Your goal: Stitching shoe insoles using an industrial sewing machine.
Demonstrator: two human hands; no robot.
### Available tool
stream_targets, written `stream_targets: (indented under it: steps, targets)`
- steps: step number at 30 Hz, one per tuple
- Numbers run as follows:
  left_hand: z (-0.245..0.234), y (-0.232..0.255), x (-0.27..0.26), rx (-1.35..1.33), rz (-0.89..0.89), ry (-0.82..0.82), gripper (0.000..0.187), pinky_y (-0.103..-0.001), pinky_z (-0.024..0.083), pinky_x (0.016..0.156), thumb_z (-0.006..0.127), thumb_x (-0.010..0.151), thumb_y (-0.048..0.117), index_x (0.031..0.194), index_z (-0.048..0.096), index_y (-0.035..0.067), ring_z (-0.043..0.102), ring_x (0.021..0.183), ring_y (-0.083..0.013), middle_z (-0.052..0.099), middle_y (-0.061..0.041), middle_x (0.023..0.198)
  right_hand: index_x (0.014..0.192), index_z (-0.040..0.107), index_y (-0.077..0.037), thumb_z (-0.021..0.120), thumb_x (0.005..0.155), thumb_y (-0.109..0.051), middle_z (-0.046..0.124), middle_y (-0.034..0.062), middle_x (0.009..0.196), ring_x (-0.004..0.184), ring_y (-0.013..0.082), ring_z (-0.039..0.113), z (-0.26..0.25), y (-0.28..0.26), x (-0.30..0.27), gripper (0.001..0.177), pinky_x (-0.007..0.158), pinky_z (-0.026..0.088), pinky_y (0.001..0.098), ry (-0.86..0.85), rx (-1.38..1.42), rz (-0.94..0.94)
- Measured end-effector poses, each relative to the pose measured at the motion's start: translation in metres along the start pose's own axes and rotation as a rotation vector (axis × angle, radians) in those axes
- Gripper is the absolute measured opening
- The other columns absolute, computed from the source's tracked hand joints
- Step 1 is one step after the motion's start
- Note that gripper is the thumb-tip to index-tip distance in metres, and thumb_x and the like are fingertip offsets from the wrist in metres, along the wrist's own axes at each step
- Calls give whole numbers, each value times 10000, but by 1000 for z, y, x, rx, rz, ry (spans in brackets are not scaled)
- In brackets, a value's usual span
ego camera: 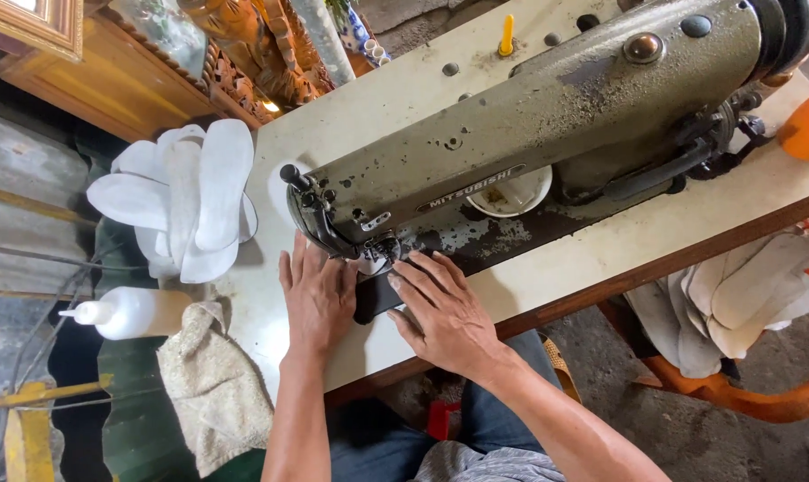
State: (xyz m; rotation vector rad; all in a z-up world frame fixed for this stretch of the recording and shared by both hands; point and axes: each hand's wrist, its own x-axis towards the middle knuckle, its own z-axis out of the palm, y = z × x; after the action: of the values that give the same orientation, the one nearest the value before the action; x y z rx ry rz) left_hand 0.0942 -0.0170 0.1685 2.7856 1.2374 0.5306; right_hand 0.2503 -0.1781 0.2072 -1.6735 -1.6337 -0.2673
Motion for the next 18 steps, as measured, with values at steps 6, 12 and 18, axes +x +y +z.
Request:
stream_targets:
  steps: [6,12,18]
  targets:
    - [-21,11,-23,56,49,95,286,-547,261,1227,575,1043,420,1169,696,193,496,1436,-290,596,-88,1475,1178,732,-78,691,936,-307,693,110,1240,1292,313,602,-1,0,1,335,1140,414,485,48,20,0]
    - [-34,13,-44,130,127,210,362,-555,286,1208,608,1010,429,1310,679,241,597,1245,-258,657,-45,1290,1154,750,-100,703,908,-281,715,93,1191,1261,294,626,5,0,-2,308,1132,424,488,97,-31,-11]
    - [12,-38,-30,-145,374,171,319,-489,459,950,612,905,120,1214,693,129,625,1135,-358,657,-145,1295,1284,704,-121,583,1010,-298,661,97,1413,1356,365,579,11,13,-28,348,1202,341,611,-11,-54,76]
